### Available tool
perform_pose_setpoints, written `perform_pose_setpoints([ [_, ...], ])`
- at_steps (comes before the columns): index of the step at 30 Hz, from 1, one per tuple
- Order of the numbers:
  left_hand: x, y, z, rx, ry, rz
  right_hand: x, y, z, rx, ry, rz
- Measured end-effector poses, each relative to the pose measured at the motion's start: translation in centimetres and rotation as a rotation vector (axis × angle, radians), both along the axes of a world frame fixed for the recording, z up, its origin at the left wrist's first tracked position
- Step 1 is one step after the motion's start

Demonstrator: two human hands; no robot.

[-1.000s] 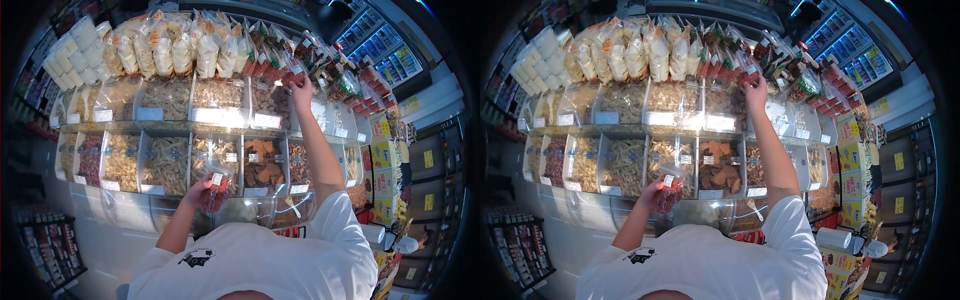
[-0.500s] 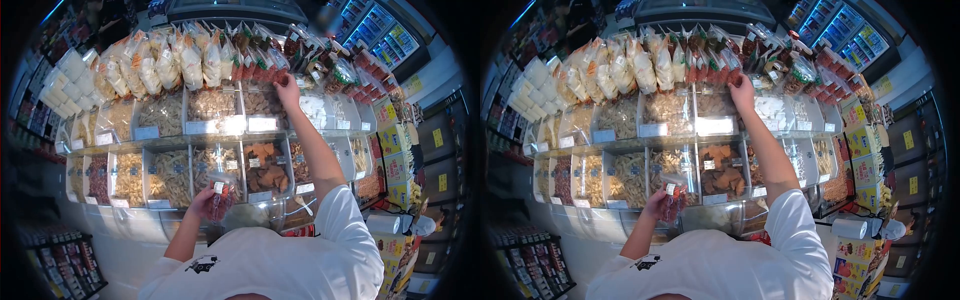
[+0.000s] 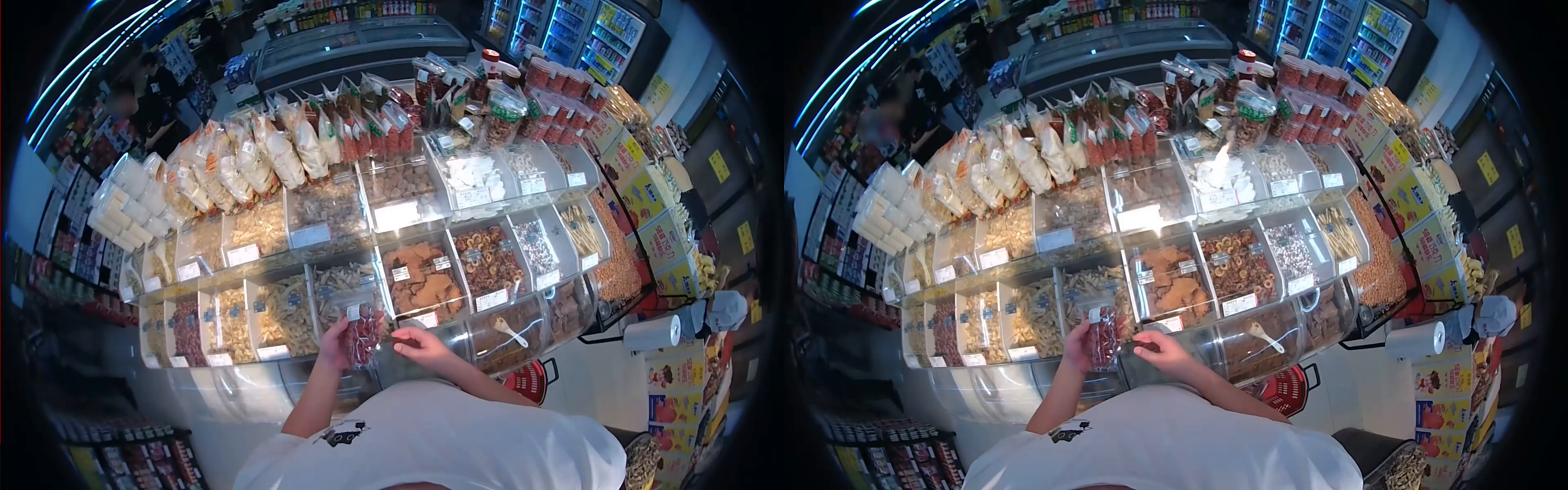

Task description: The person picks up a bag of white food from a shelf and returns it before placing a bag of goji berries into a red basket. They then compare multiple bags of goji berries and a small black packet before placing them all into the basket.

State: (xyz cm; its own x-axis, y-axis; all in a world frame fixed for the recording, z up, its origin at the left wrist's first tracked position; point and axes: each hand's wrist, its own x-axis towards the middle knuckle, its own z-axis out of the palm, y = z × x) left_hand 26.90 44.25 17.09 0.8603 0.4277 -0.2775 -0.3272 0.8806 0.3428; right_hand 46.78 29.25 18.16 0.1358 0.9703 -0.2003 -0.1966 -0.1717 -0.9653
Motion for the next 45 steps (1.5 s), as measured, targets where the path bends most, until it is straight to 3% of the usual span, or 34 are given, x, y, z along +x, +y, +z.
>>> perform_pose_setpoints([
  [4,1.5,-1.3,0.2,-0.033,-0.128,-0.159,2.0,-2.3,2.4,-0.013,0.083,0.101],
  [7,3.1,-3.4,1.0,0.113,-0.041,-0.144,2.8,-2.9,3.0,-0.004,0.155,0.152],
  [9,3.8,-4.4,1.7,0.053,-0.088,-0.163,3.2,-3.2,2.3,0.092,0.097,0.124],
  [12,4.4,-6.7,7.2,0.167,-0.029,-0.097,3.4,-3.9,5.3,0.071,0.198,0.104],
  [14,4.5,-8.1,10.2,0.216,-0.125,-0.051,3.9,-4.0,5.5,0.09,0.271,0.146],
  [18,3.3,-8.8,8.6,0.279,-0.107,0.041,6.5,-3.4,6.3,0.252,0.299,0.176],
  [21,6.2,-10.4,11.8,0.36,-0.127,0.223,9.1,-3.0,12.0,0.278,0.279,0.136],
  [25,6.0,-10.8,9.7,0.26,-0.155,0.239,12.7,-1.1,12.5,0.233,0.188,0.071],
  [28,4.4,-11.0,7.0,0.172,-0.156,0.282,13.2,0.9,13.7,0.375,0.116,-0.028],
  [31,2.2,-10.8,5.1,0.082,-0.079,0.233,14.2,2.5,13.2,0.342,0.031,-0.031],
  [33,1.5,-10.4,4.7,0.124,-0.028,0.386,14.4,3.6,12.8,0.11,-0.188,-0.089],
  [36,-0.3,-8.9,5.2,0.073,0.14,0.374,13.8,5.8,15.2,0.125,-0.096,-0.13],
  [39,-0.9,-6.4,5.3,0.152,0.043,0.412,15.4,8.8,16.3,0.153,-0.115,-0.117],
  [41,-1.4,-4.3,4.2,0.144,0.053,0.424,16.2,11.0,18.1,0.226,-0.19,-0.273],
  [43,-1.8,-1.8,2.0,-0.004,-0.224,0.311,16.6,13.0,21.7,0.269,-0.056,-0.282],
  [45,-1.5,-0.2,0.6,-0.005,-0.178,0.317,17.9,15.8,23.5,0.308,-0.112,-0.318],
])
